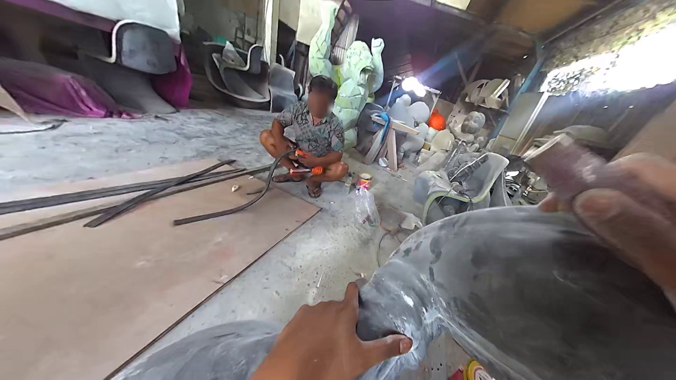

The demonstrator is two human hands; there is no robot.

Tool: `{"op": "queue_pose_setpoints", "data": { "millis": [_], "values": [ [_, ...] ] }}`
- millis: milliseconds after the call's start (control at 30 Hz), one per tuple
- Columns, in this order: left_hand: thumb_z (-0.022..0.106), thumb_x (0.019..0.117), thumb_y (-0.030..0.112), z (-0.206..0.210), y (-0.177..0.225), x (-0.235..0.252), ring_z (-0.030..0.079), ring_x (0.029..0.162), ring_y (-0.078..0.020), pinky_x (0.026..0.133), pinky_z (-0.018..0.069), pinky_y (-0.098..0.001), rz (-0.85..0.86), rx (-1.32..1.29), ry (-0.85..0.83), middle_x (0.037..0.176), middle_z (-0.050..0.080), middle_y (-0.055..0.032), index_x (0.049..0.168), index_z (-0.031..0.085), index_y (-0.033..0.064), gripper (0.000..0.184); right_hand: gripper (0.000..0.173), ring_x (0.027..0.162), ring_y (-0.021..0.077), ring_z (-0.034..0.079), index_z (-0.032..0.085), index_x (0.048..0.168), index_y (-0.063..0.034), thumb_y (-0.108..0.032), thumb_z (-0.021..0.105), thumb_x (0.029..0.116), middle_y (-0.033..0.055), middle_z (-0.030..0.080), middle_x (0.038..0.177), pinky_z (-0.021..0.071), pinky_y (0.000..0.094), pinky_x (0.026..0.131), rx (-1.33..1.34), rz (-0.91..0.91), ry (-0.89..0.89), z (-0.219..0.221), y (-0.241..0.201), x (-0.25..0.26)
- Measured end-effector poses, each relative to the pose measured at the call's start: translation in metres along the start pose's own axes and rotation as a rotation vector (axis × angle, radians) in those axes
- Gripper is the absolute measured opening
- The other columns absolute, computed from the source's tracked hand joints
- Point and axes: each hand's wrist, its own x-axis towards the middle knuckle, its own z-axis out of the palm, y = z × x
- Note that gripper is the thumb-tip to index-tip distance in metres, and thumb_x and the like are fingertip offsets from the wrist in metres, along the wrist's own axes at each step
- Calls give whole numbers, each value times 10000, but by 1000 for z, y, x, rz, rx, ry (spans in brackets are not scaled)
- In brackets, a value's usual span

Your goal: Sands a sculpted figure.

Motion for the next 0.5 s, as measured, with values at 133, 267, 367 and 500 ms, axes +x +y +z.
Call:
{"op": "queue_pose_setpoints", "data": {
  "millis": [133,267,367,500],
  "values": [
    [409,664,1025,-5,10,-5,680,1054,-395,879,520,-640,-11,-30,-49,1104,702,-174,1524,371,126,1245,337,515,8,495,626,962,-325,-593,429,1018,-153,531,652,400,242,422,52,-137,-328,16,21,39],
    [416,638,1035,-8,9,-5,677,1058,-372,874,523,-627,-19,-70,-39,1129,699,-156,1455,469,116,1230,427,704,64,581,652,1022,-302,-633,384,1000,-110,588,875,500,363,555,-13,-95,-371,24,20,46],
    [564,553,998,-4,18,-13,678,1080,-343,928,519,-606,-100,-92,23,1175,705,-124,1452,483,145,1242,574,940,195,682,692,1158,-280,-683,318,993,-29,677,1102,564,550,712,-102,-16,-482,26,16,49],
    [897,594,382,27,41,-33,556,1291,-360,1168,327,-567,-187,-125,224,1392,581,-190,1496,436,46,1067,549,932,221,682,706,1134,-222,-621,347,1022,12,698,1040,552,563,759,-47,-62,-465,27,16,55]
  ]
}}
